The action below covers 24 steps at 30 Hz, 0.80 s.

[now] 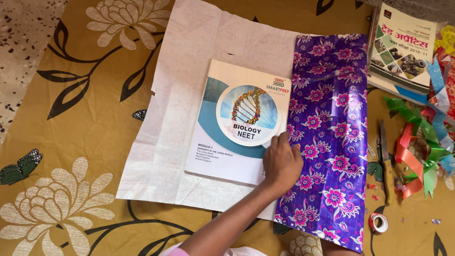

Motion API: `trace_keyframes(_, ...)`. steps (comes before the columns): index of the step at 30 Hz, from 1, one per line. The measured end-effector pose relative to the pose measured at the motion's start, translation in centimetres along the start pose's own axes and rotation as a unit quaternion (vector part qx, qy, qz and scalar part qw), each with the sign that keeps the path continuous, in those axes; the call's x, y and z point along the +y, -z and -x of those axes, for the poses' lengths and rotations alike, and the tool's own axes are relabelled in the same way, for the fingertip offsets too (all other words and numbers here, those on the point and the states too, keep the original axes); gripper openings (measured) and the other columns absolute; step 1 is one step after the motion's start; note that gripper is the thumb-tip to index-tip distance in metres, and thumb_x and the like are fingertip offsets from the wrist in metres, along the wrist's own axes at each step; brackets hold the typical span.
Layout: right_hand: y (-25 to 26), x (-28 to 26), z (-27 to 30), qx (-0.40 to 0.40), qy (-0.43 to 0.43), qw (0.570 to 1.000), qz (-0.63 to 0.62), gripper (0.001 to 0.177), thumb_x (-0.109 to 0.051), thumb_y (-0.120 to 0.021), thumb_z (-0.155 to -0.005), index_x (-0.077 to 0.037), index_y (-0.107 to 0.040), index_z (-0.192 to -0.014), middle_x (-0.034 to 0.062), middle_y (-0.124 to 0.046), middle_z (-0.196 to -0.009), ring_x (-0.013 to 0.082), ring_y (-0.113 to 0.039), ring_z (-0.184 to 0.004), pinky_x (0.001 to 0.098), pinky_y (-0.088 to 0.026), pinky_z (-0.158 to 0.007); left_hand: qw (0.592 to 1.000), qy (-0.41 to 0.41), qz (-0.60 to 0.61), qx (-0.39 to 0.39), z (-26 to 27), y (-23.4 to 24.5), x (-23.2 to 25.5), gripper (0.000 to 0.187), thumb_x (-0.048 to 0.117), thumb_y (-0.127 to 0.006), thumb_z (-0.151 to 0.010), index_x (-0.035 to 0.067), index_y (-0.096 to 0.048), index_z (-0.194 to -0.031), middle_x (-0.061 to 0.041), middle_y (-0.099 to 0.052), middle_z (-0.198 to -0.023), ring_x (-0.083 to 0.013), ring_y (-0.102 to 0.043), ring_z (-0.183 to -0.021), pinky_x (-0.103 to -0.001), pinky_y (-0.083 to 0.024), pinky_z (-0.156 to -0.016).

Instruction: The person wraps a book with purple floral wrapping paper, folding the sides over the cover and smoothing the edges to create a neat cover. The book remains on a patterned floor surface throughout the process.

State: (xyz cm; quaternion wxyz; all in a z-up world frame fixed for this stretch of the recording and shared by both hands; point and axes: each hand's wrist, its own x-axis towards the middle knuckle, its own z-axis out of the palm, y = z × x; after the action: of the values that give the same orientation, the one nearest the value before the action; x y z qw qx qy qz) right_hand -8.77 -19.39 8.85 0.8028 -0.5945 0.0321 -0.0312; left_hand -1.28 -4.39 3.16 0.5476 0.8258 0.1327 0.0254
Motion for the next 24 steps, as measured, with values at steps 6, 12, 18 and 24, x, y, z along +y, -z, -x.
trace_keyframes(6,0.5,0.2,0.6,0.004,-0.003,1.0,0.002,0.078,-0.057,-0.026,-0.104,-0.006,-0.021,-0.162,0.0144,-0.025,-0.167,0.0269,-0.025,-0.153,0.0417,-0.02,-0.122,0.991,0.098,-0.027,-0.087,3.4,0.5,-0.1,0.055,0.036,-0.07,-0.09,-0.007,-0.053,-0.121,-0.029,-0.057,-0.116,-0.0481,-0.061,-0.106,-0.056,-0.049,-0.093)
trace_keyframes(12,0.2,0.5,0.8,-0.001,-0.003,1.0,0.001,0.08,-0.059,-0.025,-0.104,-0.006,-0.019,-0.163,0.0143,-0.023,-0.168,0.0266,-0.022,-0.154,0.0413,-0.018,-0.123,0.991,0.072,0.024,-0.107,4.2,0.6,0.1,0.062,0.034,-0.068,-0.093,-0.007,-0.047,-0.135,-0.031,-0.057,-0.119,-0.0471,-0.06,-0.109,-0.056,-0.047,-0.096)
trace_keyframes(18,-0.4,0.7,-0.2,-0.011,-0.002,1.0,0.004,0.082,-0.06,-0.023,-0.103,-0.006,-0.016,-0.163,0.0142,-0.02,-0.169,0.0264,-0.02,-0.155,0.0409,-0.016,-0.123,0.988,-0.104,-0.107,-0.037,0.5,2.0,-0.6,0.042,0.008,-0.057,-0.095,0.0,-0.057,-0.136,-0.017,-0.055,-0.145,-0.0385,-0.051,-0.129,-0.056,-0.037,-0.109)
trace_keyframes(24,-1.7,1.7,-2.2,-0.031,-0.009,0.999,0.005,0.084,-0.062,-0.022,-0.102,-0.005,-0.014,-0.163,0.0141,-0.018,-0.17,0.0261,-0.018,-0.156,0.0406,-0.015,-0.124,0.929,-0.223,-0.289,-0.067,-4.5,2.8,-3.6,0.06,0.021,-0.057,-0.095,0.008,-0.042,-0.152,-0.008,-0.029,-0.164,-0.0374,-0.016,-0.154,-0.063,-0.012,-0.121)
